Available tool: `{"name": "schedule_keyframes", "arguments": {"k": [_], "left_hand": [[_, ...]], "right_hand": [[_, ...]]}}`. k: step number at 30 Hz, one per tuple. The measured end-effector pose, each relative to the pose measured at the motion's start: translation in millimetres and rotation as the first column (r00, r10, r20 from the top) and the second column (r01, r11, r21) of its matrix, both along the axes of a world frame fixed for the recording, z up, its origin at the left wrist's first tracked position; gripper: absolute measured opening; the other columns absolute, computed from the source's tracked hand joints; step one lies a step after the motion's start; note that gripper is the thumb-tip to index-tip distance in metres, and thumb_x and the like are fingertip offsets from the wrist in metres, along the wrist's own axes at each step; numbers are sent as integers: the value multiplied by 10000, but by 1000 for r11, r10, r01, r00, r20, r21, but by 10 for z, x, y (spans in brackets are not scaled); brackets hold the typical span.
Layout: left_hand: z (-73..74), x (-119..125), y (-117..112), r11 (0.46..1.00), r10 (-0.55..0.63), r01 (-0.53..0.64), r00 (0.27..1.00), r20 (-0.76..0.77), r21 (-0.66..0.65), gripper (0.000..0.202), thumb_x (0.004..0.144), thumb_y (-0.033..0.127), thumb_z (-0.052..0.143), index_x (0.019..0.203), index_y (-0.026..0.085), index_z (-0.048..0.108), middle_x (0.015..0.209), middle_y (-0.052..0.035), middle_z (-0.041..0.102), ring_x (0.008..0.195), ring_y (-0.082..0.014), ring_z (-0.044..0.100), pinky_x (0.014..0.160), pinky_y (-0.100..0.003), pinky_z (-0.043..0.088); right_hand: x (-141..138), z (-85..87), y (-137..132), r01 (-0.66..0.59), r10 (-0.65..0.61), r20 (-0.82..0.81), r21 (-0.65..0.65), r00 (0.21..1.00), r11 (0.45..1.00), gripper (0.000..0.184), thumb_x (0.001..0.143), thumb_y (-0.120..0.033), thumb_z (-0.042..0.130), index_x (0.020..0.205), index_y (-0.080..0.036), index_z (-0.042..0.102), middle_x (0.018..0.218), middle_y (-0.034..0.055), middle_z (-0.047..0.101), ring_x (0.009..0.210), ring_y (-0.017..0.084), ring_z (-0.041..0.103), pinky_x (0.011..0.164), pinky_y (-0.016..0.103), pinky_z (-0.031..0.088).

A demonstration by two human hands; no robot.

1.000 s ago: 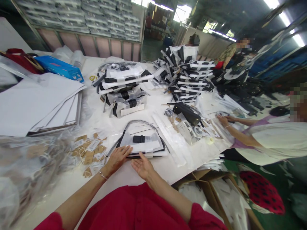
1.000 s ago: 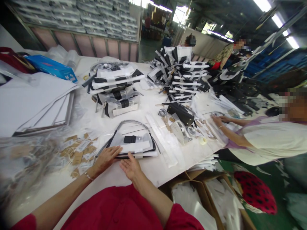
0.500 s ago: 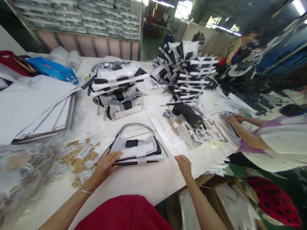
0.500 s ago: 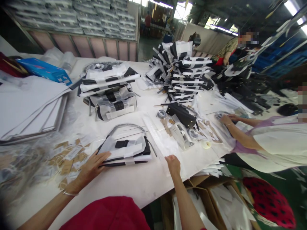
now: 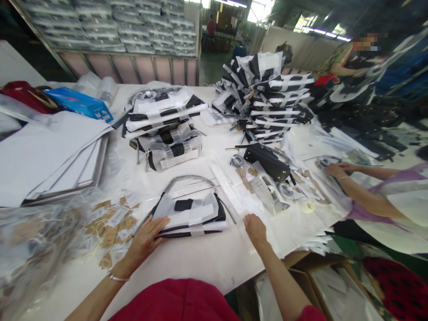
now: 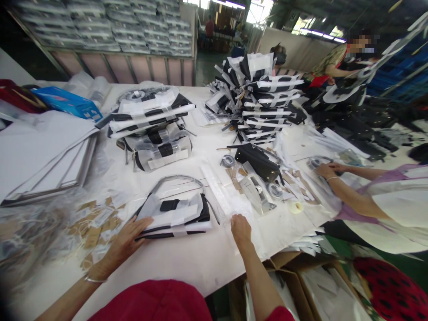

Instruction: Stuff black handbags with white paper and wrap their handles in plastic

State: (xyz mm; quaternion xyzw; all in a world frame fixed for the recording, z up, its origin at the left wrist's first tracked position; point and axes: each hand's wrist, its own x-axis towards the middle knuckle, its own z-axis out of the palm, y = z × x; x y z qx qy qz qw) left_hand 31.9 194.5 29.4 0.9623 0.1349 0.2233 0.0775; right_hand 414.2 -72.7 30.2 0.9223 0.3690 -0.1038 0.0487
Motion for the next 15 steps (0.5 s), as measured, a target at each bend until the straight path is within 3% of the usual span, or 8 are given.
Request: {"name": "schedule_keyframes", "arguments": {"k": [5, 8, 11, 15], "left_hand": [[49, -15, 13, 998, 3, -4, 1000, -13, -58, 490, 917, 234, 510, 1402, 223, 445, 1244, -98, 668, 1132, -234, 646, 1076, -474, 451], [71, -19, -3, 992, 55, -53, 998, 6, -118, 488, 914, 264, 519, 1396, 224, 456, 1247, -96, 666, 1127, -238, 650, 1077, -477, 457], [112, -6, -36, 972, 147, -142, 989, 15, -188, 480, 906, 295, 530, 1377, 221, 478, 1271, -89, 654, 1147, -244, 638, 1083, -471, 458], [234, 30, -79, 924, 262, -247, 965, 13, -291, 482, 873, 249, 527, 1354, 220, 506, 1292, -70, 643, 1178, -238, 620, 1071, -439, 479]], "right_hand": [[46, 211, 104, -7, 9, 18, -86, 1000, 996, 255, 941, -218, 440, 880, -185, 686, 924, 77, 695, 817, 181, 647, 637, 267, 378], [-58, 418, 150, -10, 14, 71, -51, 997, 999, 265, 934, -221, 438, 887, -195, 697, 939, 71, 699, 841, 180, 646, 663, 271, 378], [-378, 550, 219, -129, 127, 108, 10, 986, 992, 249, 924, -217, 458, 860, -197, 698, 935, 72, 698, 882, 189, 636, 727, 279, 391], [-1007, 472, 350, -295, 294, -21, -27, 956, 955, 233, 899, -170, 472, 824, -186, 692, 888, 77, 698, 856, 204, 647, 722, 293, 412]]}}
